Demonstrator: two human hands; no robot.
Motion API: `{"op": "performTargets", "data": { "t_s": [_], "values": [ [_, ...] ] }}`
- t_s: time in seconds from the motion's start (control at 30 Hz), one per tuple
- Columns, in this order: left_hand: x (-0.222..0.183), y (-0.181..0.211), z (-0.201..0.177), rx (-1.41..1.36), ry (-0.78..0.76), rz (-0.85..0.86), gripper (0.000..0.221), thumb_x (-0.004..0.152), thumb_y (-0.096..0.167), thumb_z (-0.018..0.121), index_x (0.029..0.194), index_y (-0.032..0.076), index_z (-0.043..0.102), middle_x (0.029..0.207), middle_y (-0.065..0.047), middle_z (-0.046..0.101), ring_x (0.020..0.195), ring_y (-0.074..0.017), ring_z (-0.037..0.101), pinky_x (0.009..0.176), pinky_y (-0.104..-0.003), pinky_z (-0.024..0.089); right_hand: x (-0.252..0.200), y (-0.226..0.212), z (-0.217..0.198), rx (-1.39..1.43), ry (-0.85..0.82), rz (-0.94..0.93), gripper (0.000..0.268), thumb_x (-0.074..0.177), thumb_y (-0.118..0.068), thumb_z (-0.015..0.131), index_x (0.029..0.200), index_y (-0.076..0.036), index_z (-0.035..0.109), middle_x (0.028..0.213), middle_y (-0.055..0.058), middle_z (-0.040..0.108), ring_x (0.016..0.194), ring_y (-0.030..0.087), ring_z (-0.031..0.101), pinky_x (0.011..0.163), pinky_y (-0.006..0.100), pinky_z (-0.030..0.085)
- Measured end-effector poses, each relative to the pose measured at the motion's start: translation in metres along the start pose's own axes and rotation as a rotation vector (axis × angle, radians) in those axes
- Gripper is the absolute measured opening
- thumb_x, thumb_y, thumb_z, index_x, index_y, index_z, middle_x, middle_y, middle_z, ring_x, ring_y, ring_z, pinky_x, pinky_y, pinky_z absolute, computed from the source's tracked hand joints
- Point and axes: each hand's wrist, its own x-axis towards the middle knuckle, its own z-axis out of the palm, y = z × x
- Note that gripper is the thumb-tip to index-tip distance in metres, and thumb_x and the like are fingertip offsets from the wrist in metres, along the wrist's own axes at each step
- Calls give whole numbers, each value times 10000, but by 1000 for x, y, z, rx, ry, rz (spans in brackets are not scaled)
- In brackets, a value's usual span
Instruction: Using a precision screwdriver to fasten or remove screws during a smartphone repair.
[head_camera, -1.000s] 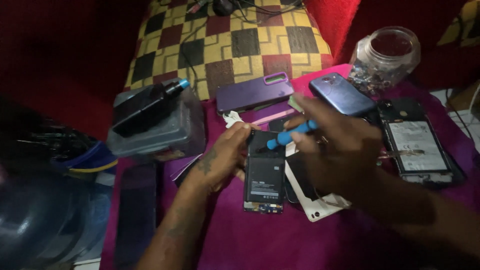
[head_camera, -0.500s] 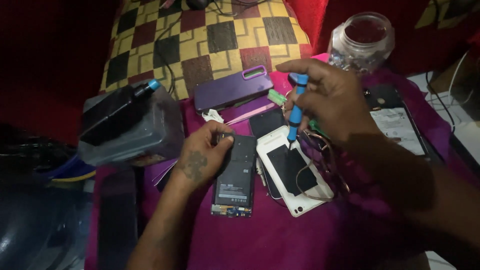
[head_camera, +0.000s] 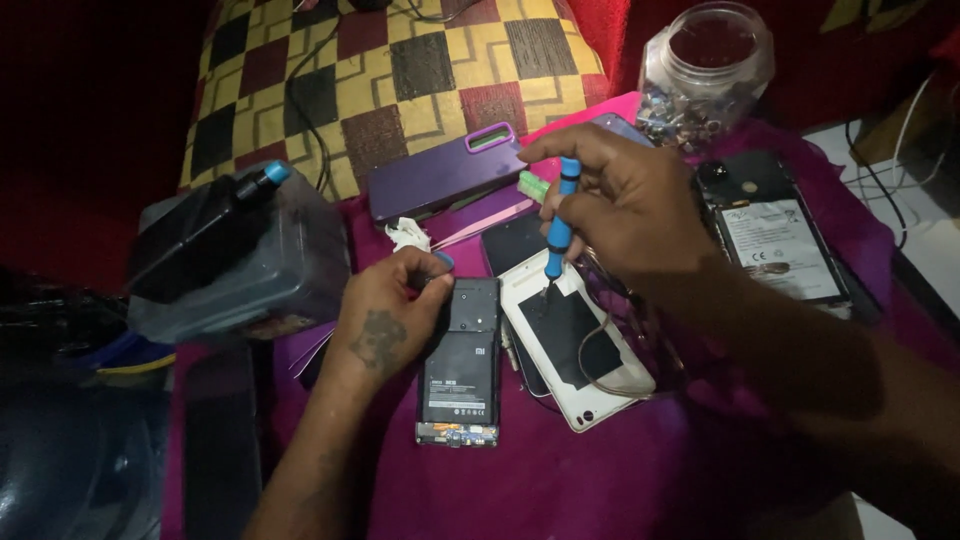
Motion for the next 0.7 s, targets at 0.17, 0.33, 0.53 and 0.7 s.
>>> {"op": "performTargets", "data": {
  "t_s": [0.17, 0.33, 0.53, 0.7],
  "values": [
    [-2, 1, -1, -6, -7, -22, 124, 924, 177, 666, 1016, 131, 736, 800, -19, 713, 668, -116, 669, 621, -261, 571, 0, 8, 2, 18, -12, -42, 364, 893, 128, 517, 1245, 91, 604, 743, 130, 659, 530, 139, 604, 430, 215, 534],
    [1, -5, 2, 28, 18, 19, 134, 913, 211, 677, 1006, 138, 739, 829, -7, 734, 713, -122, 688, 675, -279, 588, 1, 8, 3, -16, -25, -49, 318, 917, 124, 518, 1225, 107, 595, 755, 145, 659, 544, 160, 629, 439, 227, 575],
    [-2, -1, 0, -4, 18, 34, 148, 918, 201, 651, 1008, 124, 739, 810, -23, 732, 706, -124, 698, 660, -275, 586, 0, -1, 0, -49, -23, -53, 332, 917, 124, 498, 1237, 107, 585, 768, 150, 648, 555, 170, 619, 453, 239, 575],
    [-3, 0, 2, 19, 38, 18, 161, 911, 229, 658, 1048, 163, 713, 874, 6, 726, 815, -134, 713, 780, -302, 578, 1, -12, -5, 41, 28, 118, 374, 916, 103, 492, 1278, 77, 581, 795, 144, 657, 614, 171, 624, 500, 245, 545]
  ]
}}
